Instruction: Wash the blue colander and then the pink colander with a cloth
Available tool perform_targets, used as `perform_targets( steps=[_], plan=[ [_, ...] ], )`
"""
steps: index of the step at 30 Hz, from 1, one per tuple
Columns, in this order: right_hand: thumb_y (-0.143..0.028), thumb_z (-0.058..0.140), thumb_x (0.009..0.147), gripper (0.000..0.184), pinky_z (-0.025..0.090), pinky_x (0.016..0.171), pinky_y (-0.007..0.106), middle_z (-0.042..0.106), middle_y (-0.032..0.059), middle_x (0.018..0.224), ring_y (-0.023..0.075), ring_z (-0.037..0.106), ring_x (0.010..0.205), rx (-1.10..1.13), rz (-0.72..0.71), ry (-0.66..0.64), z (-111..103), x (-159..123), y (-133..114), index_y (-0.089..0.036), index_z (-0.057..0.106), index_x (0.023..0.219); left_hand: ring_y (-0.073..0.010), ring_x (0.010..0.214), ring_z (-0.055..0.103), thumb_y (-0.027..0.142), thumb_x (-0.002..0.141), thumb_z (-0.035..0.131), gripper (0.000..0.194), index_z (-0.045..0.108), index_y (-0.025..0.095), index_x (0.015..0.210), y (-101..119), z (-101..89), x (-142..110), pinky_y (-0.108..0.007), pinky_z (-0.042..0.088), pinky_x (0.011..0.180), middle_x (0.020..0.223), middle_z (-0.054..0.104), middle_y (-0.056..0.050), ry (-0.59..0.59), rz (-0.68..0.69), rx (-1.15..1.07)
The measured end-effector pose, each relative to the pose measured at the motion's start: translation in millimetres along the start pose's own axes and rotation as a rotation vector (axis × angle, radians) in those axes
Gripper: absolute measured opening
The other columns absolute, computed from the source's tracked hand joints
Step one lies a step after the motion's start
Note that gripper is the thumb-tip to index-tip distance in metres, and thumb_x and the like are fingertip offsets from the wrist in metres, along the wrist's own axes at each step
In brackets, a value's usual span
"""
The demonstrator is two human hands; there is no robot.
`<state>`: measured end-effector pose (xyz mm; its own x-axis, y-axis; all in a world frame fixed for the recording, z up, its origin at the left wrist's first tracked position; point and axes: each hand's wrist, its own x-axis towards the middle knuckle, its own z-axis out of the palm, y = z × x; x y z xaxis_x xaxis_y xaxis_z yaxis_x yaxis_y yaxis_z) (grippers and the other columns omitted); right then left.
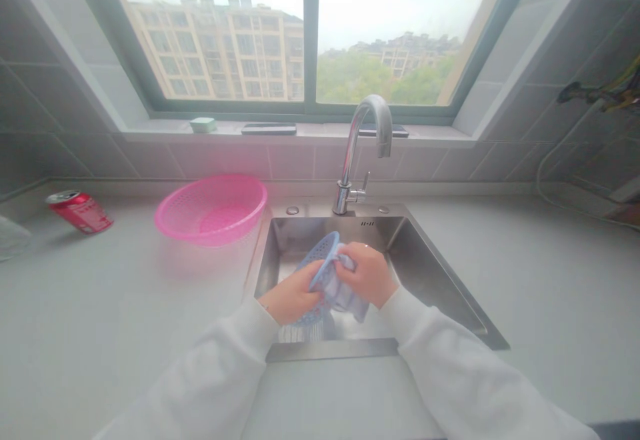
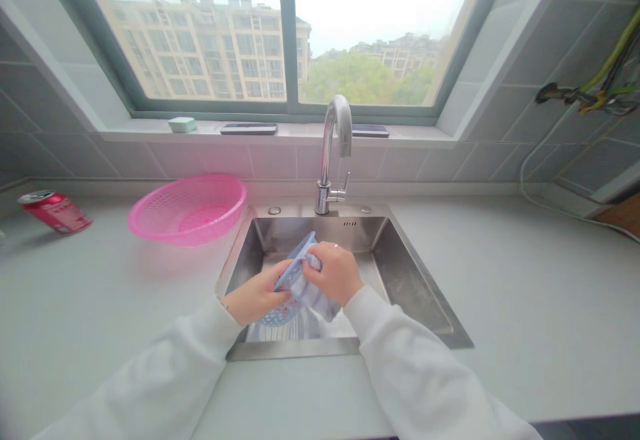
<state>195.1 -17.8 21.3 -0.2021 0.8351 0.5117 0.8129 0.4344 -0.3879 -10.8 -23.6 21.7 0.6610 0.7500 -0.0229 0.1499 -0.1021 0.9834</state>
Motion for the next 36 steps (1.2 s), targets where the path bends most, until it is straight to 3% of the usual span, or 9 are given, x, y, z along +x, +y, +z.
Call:
perform_targets(
  steps=[4,10,12,16,20,27,29,31,36],
  plan=[
    [-0.033,0.056,0.084,0.019,0.046,0.072,0.032,0.074,0.0047,0.087,0.0222,0.067,0.081,-0.016,0.207,0.061,-10,12,27,-0.021,0.07,0.087,-0.025,0.104,0.066,0.004,0.075,0.054,0.073,0.048,0.023,0.145,2,8.1,-2,-0.038,0.054,0.088,0.127,0.066,-0.009,-0.034,-0.025,-0.029],
    [-0.027,0.062,0.077,0.007,0.042,0.066,0.03,0.069,0.0019,0.074,0.0178,0.06,0.07,-0.002,-0.376,-0.008,3,-9,-19,-0.023,0.065,0.073,-0.0282,0.123,0.058,0.001,0.071,0.055,0.072,0.053,0.02,0.14,-13,2.8,7,-0.043,0.044,0.108,0.127,0.066,-0.009,0.103,0.138,0.008],
    [-0.026,0.063,0.077,0.006,0.041,0.065,0.029,0.069,0.0015,0.073,0.0175,0.059,0.07,-0.003,-0.438,-0.022,4,-10,-25,-0.023,0.065,0.073,-0.0286,0.126,0.056,0.0,0.07,0.054,0.07,0.055,0.02,0.138,-12,-1.0,7,-0.044,0.041,0.112,0.128,0.065,-0.009,0.088,0.17,0.047],
    [-0.027,0.059,0.082,0.012,0.045,0.07,0.03,0.072,0.0032,0.081,0.0195,0.064,0.077,-0.012,-0.019,0.06,-5,5,8,-0.022,0.069,0.083,-0.0275,0.103,0.067,0.004,0.075,0.053,0.069,0.051,0.02,0.142,0,-1.1,-1,-0.045,0.053,0.094,0.117,0.07,-0.009,-0.018,0.003,-0.005],
    [-0.03,0.057,0.083,0.014,0.047,0.071,0.032,0.073,0.0034,0.084,0.0213,0.067,0.078,0.012,0.238,0.104,-13,15,38,-0.023,0.069,0.084,-0.0285,0.114,0.063,0.006,0.078,0.055,0.069,0.048,0.022,0.145,7,1.6,-6,-0.045,0.051,0.098,0.129,0.066,-0.01,-0.069,-0.027,-0.021],
    [-0.029,0.062,0.082,0.01,0.042,0.063,0.029,0.069,0.0017,0.073,0.0172,0.06,0.069,0.007,-0.426,0.082,-1,-9,-18,-0.023,0.065,0.074,-0.0302,0.128,0.055,0.001,0.071,0.053,0.069,0.055,0.019,0.138,-6,-5.8,3,-0.048,0.039,0.113,0.131,0.065,-0.009,0.044,0.135,0.068],
    [-0.029,0.062,0.082,0.011,0.04,0.062,0.029,0.068,0.0015,0.072,0.0168,0.059,0.068,0.001,-0.488,0.069,0,-10,-22,-0.023,0.065,0.074,-0.0301,0.127,0.056,0.001,0.07,0.053,0.069,0.056,0.019,0.137,-6,-7.3,3,-0.048,0.04,0.113,0.131,0.065,-0.009,0.033,0.153,0.093],
    [-0.03,0.06,0.084,0.012,0.042,0.067,0.029,0.071,0.0026,0.077,0.0174,0.062,0.073,0.01,-0.329,0.104,-3,-4,-9,-0.022,0.068,0.08,-0.03,0.119,0.062,0.002,0.073,0.054,0.069,0.055,0.02,0.139,-5,-7.2,0,-0.048,0.046,0.106,0.127,0.067,-0.01,-0.004,0.098,0.049],
    [-0.041,0.055,0.083,0.026,0.04,0.067,0.031,0.072,0.0052,0.082,0.0216,0.063,0.077,0.019,0.416,0.078,-11,18,55,-0.02,0.07,0.084,-0.0331,0.117,0.066,0.013,0.081,0.065,0.068,0.049,0.024,0.146,-5,-6.0,-6,-0.042,0.057,0.088,0.136,0.064,-0.013,-0.08,-0.034,-0.258]
  ],
)
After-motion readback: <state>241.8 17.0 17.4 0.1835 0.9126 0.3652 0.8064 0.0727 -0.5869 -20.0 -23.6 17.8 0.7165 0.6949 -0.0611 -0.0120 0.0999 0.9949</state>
